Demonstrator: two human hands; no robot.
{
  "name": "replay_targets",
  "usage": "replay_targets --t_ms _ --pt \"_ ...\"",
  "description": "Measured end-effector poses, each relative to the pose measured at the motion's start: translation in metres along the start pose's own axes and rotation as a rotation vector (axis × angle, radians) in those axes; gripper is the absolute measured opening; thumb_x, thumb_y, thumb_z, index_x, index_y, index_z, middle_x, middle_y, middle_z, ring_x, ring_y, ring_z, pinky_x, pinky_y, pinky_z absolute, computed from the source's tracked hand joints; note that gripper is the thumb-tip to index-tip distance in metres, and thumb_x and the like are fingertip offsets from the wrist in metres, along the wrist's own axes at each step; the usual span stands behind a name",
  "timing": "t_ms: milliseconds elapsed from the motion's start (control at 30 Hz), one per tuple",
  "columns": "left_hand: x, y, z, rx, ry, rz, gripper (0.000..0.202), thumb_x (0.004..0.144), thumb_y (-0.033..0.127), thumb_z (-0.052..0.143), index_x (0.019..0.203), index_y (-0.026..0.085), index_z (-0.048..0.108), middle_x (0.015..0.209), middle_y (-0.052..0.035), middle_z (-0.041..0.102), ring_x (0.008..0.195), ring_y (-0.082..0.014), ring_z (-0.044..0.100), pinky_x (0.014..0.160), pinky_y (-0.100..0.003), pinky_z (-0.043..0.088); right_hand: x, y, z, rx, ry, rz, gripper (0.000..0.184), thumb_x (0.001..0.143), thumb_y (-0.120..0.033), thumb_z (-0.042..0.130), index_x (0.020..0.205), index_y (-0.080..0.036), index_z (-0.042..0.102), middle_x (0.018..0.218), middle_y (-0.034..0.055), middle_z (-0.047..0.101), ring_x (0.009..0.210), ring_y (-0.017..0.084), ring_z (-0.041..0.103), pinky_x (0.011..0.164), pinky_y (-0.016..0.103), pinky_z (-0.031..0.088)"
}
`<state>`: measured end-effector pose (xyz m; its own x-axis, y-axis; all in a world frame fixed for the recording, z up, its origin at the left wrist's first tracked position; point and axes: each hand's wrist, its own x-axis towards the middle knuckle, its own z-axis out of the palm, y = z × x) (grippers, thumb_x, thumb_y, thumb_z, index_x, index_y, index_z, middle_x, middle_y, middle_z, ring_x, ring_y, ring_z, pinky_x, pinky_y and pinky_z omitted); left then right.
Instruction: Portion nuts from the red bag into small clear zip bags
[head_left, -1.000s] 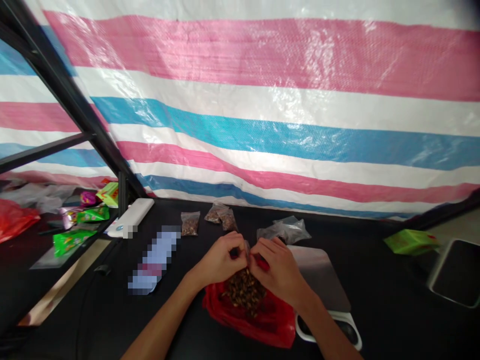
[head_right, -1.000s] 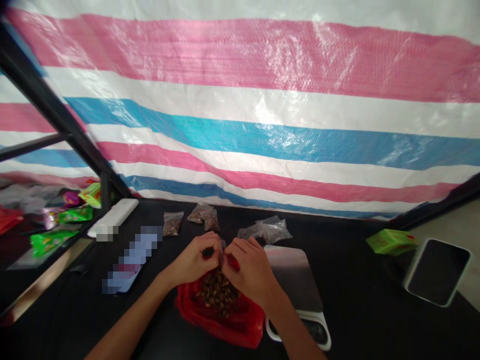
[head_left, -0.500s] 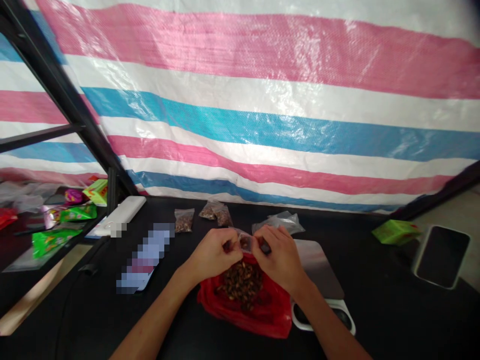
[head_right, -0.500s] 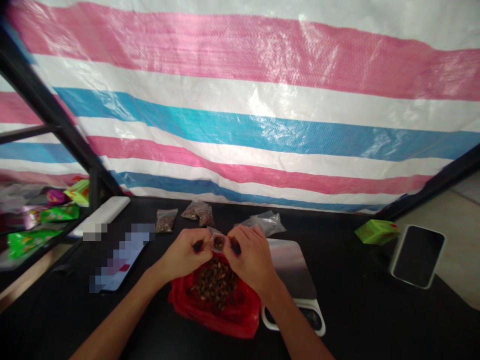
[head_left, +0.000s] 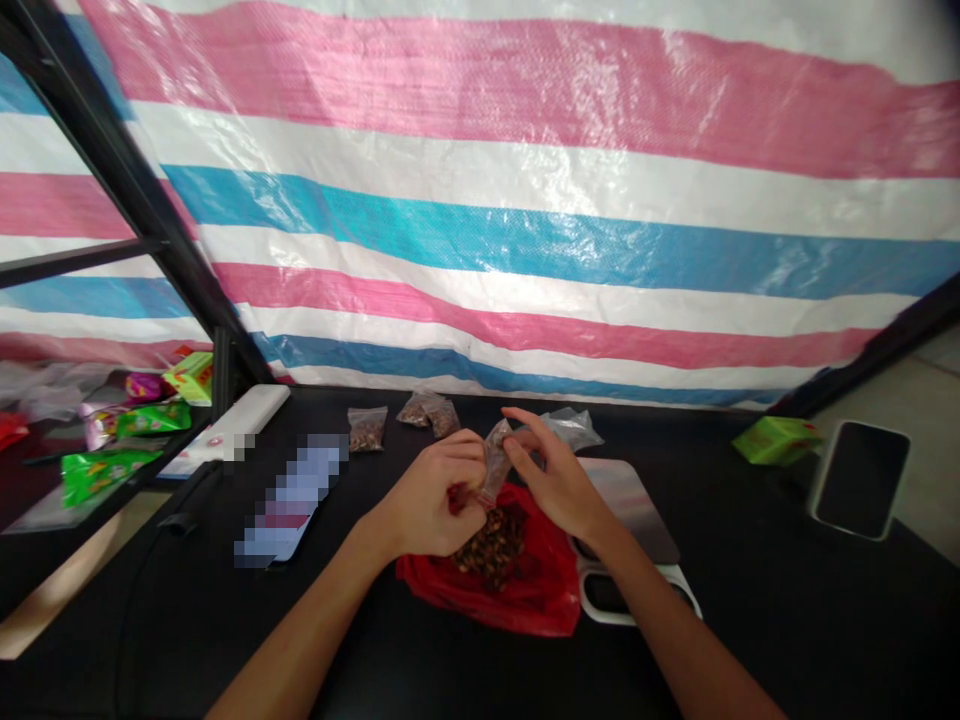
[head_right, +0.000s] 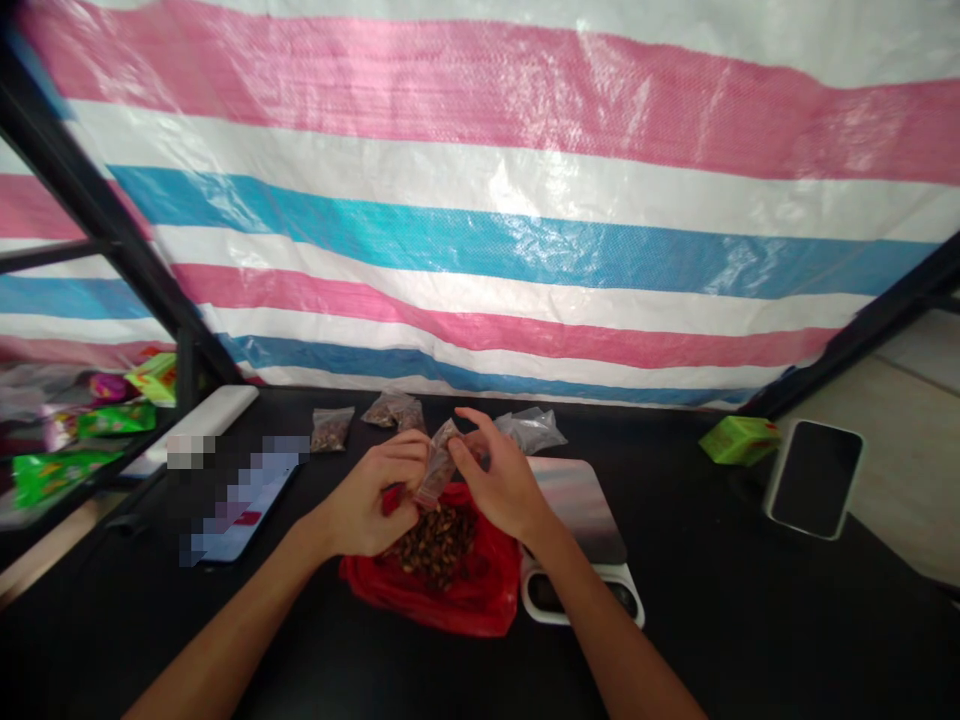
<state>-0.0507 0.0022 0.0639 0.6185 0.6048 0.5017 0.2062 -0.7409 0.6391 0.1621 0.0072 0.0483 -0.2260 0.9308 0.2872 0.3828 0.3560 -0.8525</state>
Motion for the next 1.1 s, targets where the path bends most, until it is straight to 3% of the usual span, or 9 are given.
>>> replay_targets --t_ms 167,333,433,500,633,800,933,1100 --pt "0.001 0.007 -0.01 -0.244 -0.181 -0.127 0.018 0.068 0.006 0.051 0.064 0.02 0.039 0.076 -0.0004 0.054 0.076 -0.016 0.05 0.073 -0.03 0.039 0.0 -0.001 -0.005 0.097 -0.086 -0.014 0.028 0.099 -0.045 0.06 0.114 -0.022 0.067 0.098 0.0038 0.074 0.087 0.02 0.068 0.081 0.034 0.052" --pt "0.0 0.0 -0.019 -0.336 -0.113 -0.271 0.022 0.088 0.022 0.054 0.068 0.019 0.046 0.071 0.002 0.046 0.071 -0.014 0.044 0.069 -0.029 0.036 -0.004 -0.014 -0.02 -0.005 -0.294 -0.032 0.02 0.097 -0.034 0.064 0.113 -0.025 0.07 0.104 0.0016 0.074 0.089 0.018 0.065 0.082 0.03 0.05" --pt "-0.002 -0.002 -0.017 -0.338 -0.168 -0.327 0.022 0.089 0.037 0.066 0.088 0.019 0.053 0.088 0.001 0.054 0.082 -0.015 0.051 0.075 -0.028 0.041 -0.004 -0.015 -0.029 0.0 -0.357 -0.049 0.022 0.095 -0.034 0.068 0.115 -0.026 0.07 0.107 0.0015 0.071 0.089 0.018 0.062 0.081 0.03 0.049" --pt "-0.003 -0.001 -0.013 -0.33 -0.222 -0.36 0.042 0.08 0.041 0.079 0.105 0.021 0.053 0.103 -0.0009 0.058 0.093 -0.0173 0.056 0.083 -0.03 0.045 -0.003 -0.012 -0.033 0.021 -0.396 -0.065 0.024 0.092 -0.035 0.072 0.114 -0.025 0.071 0.106 0.0015 0.07 0.087 0.017 0.061 0.08 0.03 0.049" --pt "-0.005 -0.001 0.001 -0.378 -0.305 -0.402 0.071 0.067 0.035 0.09 0.123 0.024 0.047 0.115 -0.0041 0.063 0.103 -0.0215 0.063 0.091 -0.034 0.049 -0.003 -0.008 -0.039 0.062 -0.457 -0.049 0.028 0.09 -0.036 0.075 0.115 -0.024 0.071 0.105 0.0022 0.068 0.083 0.016 0.058 0.074 0.028 0.048" --pt "-0.003 0.002 0.01 -0.413 -0.305 -0.432 0.054 0.077 0.028 0.08 0.121 0.022 0.05 0.106 -0.0031 0.071 0.097 -0.0211 0.068 0.087 -0.034 0.051 -0.004 -0.007 -0.043 0.197 -0.517 -0.033 0.039 0.088 -0.036 0.077 0.123 -0.024 0.067 0.103 0.0028 0.07 0.089 0.018 0.065 0.077 0.029 0.052" --pt "-0.001 0.006 0.007 -0.385 -0.273 -0.393 0.051 0.075 0.027 0.082 0.118 0.022 0.055 0.106 -0.0027 0.072 0.102 -0.0226 0.068 0.092 -0.035 0.05 -0.004 -0.008 -0.044 0.176 -0.45 -0.069 0.046 0.084 -0.037 0.08 0.126 -0.025 0.066 0.105 0.0035 0.073 0.097 0.022 0.069 0.084 0.033 0.054" --pt "0.0 0.007 0.006 -0.373 -0.299 -0.391 0.054 0.072 0.027 0.085 0.119 0.022 0.059 0.111 -0.0036 0.072 0.106 -0.0238 0.067 0.094 -0.036 0.05 -0.005 -0.011 -0.045 0.097 -0.451 -0.075 0.034 0.084 -0.04 0.08 0.114 -0.024 0.073 0.09 0.0018 0.069 0.079 0.018 0.062 0.071 0.03 0.052"
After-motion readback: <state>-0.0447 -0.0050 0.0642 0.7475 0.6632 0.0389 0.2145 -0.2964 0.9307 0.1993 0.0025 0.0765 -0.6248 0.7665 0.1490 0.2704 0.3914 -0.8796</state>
